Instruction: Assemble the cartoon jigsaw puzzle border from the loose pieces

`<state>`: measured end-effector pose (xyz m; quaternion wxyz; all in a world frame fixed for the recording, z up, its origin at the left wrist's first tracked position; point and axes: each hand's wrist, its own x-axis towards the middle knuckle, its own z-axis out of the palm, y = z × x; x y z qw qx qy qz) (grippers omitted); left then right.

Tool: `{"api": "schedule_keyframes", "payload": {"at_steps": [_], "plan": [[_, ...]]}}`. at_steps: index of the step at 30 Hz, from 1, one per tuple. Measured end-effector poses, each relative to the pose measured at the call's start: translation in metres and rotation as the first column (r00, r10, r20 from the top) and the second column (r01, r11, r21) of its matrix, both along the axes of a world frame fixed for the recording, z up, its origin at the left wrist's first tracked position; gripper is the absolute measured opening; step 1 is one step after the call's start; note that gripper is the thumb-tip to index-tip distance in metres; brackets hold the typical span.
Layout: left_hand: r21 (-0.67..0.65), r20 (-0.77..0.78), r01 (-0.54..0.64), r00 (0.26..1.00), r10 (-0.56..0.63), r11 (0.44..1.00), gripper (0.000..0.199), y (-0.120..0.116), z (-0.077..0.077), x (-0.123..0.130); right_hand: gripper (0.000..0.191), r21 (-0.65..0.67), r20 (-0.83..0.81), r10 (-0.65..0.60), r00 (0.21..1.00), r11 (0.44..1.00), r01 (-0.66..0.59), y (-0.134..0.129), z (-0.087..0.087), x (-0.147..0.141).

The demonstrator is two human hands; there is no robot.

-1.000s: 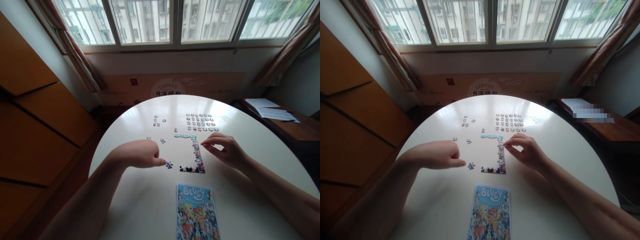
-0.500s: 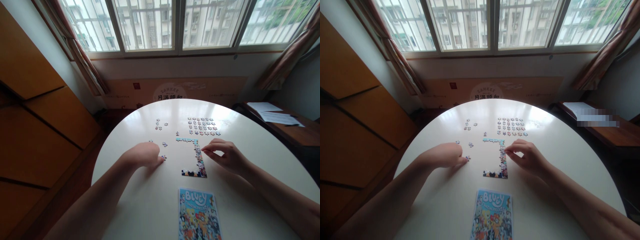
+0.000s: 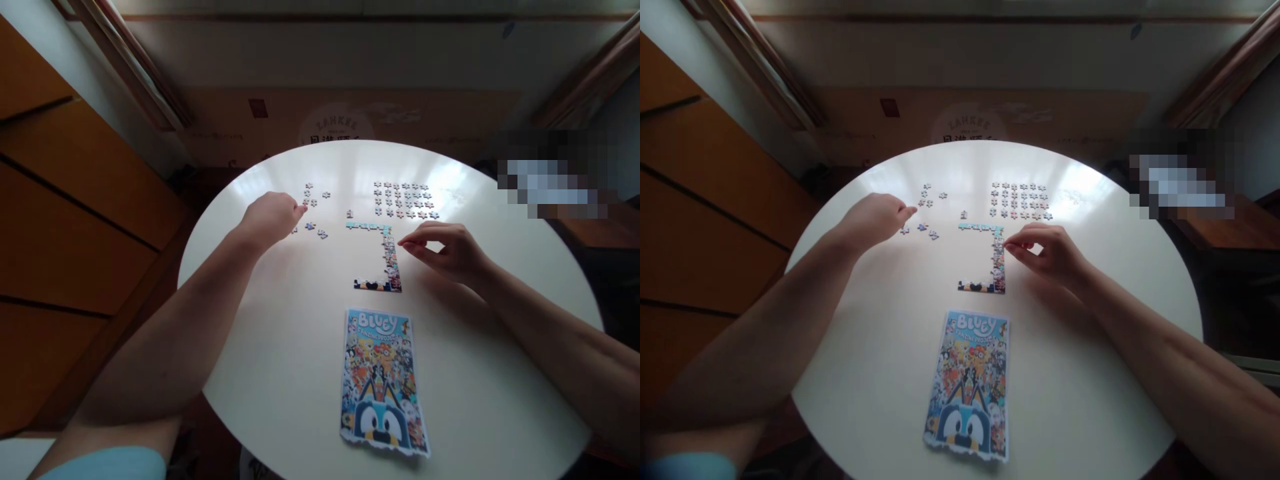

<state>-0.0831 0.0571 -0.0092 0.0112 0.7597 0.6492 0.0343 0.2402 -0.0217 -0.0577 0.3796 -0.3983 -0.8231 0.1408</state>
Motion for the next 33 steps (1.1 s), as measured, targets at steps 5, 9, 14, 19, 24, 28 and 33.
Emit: {"api": "schedule_keyframes", "payload": {"at_steps": [5,9,14,19,24,28,33], "plan": [[0.269,0.362,-0.006,0.927,-0.096,0.963,0.045,-0.002,-0.007,0.008,0.014,0.004,-0.007,-0.047,0.999,0.999,0.047,0.000,0.000,-0.001],[0.307,0.680,-0.091,0.718,-0.151,0.947,0.032,0.011,-0.023,0.008,0.017,-0.017,-0.007,-0.132,0.991,0.991,0.131,0.000,-0.001,-0.001],[0.407,0.762,-0.183,0.609,-0.222,0.895,0.021,0.029,-0.033,-0.003,0.019,-0.029,-0.019,-0.174,0.985,0.984,0.173,0.000,-0.001,0.000],[0.492,0.752,-0.193,0.586,-0.303,0.849,0.021,0.033,-0.031,-0.011,0.017,-0.014,-0.040,-0.176,0.984,0.984,0.176,0.001,-0.003,0.001],[0.484,0.800,-0.237,0.510,-0.316,0.843,0.024,0.031,-0.028,-0.009,0.016,-0.020,-0.039,-0.181,0.983,0.983,0.180,0.002,-0.005,0.003],[0.535,0.760,-0.232,0.551,-0.344,0.812,0.024,0.023,-0.013,-0.016,0.016,-0.039,-0.061,-0.195,0.979,0.981,0.193,0.002,-0.008,0.004],[0.574,0.663,-0.278,0.710,-0.238,0.770,0.020,0.018,0.000,-0.037,0.017,-0.069,-0.129,-0.250,0.959,0.968,0.243,0.002,-0.012,0.004]]}}
